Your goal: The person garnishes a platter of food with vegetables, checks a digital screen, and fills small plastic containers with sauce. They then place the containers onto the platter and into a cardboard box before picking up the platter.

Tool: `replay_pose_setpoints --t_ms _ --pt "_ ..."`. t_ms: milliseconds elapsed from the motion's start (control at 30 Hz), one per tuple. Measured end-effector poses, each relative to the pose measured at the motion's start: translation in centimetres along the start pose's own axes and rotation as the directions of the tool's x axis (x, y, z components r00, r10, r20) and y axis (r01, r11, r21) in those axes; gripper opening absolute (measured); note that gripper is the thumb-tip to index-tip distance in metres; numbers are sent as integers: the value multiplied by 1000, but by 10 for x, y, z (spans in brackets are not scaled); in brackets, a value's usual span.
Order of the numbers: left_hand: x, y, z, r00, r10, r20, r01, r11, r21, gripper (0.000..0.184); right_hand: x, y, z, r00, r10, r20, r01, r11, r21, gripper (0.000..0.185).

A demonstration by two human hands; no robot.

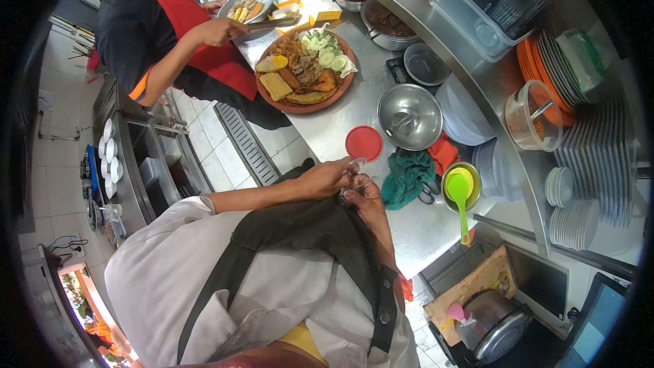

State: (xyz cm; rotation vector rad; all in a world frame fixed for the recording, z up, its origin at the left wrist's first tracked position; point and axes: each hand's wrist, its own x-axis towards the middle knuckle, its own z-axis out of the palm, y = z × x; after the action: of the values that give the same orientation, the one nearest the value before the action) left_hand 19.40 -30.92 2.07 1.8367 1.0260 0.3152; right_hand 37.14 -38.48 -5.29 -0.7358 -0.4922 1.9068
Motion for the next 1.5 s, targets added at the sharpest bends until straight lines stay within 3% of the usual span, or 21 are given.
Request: replay_pose_setpoints --t_ms 100,200,300,400,500,600,700,800,900,933,1033,1067,1167,1200,1300,1333,1433,1500 --pt "0 5 -5 1000 -21 -13 20 1000 -8 31 -2 -24 29 997 -6 -74 -20 937 -349 35" --pt "1 1 -2 999 43 -20 -42 998 44 33 -5 -25 38 996 -75 -45 56 940 -335 30" --pt "2 3 -4 999 -37 5 37 996 -76 35 -6 -26 44 990 -131 -60 92 895 -435 28" --pt "2 2 -4 999 -22 -31 20 998 -66 34 -11 -36 61 984 -44 -172 -37 897 -441 20" --pt "4 7 -3 997 11 -75 -14 999 -34 33 -3 -18 23 972 49 -229 -87 984 -158 19" --pt "13 0 1 996 77 -49 -76 997 12 35 2 -17 14 981 -108 -161 63 963 -263 21" --pt "15 -4 4 985 162 -64 -161 987 15 36 -1 -24 12 984 -103 -144 42 926 -376 32" --pt "17 -4 2 988 156 -3 -155 985 77 36 0 -22 6 991 -98 -93 58 931 -360 30" --pt "20 -4 1 991 133 33 -134 990 31 37 -1 -27 6 995 -81 -52 58 935 -350 32" --pt "17 19 -9 984 -111 142 136 975 -179 39 -2 -30 5 996 -82 -39 62 926 -372 32" --pt "21 14 -5 997 -8 76 24 979 -203 40 -6 -36 0 997 -83 1 76 907 -414 33" --pt "22 14 -5 991 -68 115 88 980 -180 39 -9 -38 -2 995 -95 14 92 905 -415 33" --pt "37 -6 -23 955 -296 23 295 934 -200 39 -20 -49 -12 975 -158 156 211 873 -439 26" --pt "42 -14 -30 967 -254 14 246 917 -314 40 -23 -51 -12 959 -186 216 266 857 -441 22" --pt "47 -20 -45 981 -193 -11 150 797 -584 48 -38 -57 10 970 -126 -208 98 986 -138 16" --pt "43 -12 -48 985 -170 1 132 761 -635 50 -41 -48 -4 952 -141 -270 154 988 26 12" --pt "37 -22 -46 986 -159 54 148 677 -720 51 -52 -34 -50 885 -270 -379 245 963 -113 15" --pt "26 -41 -31 983 -159 89 173 668 -724 51 -55 -37 -56 729 -492 -476 203 819 -537 13"
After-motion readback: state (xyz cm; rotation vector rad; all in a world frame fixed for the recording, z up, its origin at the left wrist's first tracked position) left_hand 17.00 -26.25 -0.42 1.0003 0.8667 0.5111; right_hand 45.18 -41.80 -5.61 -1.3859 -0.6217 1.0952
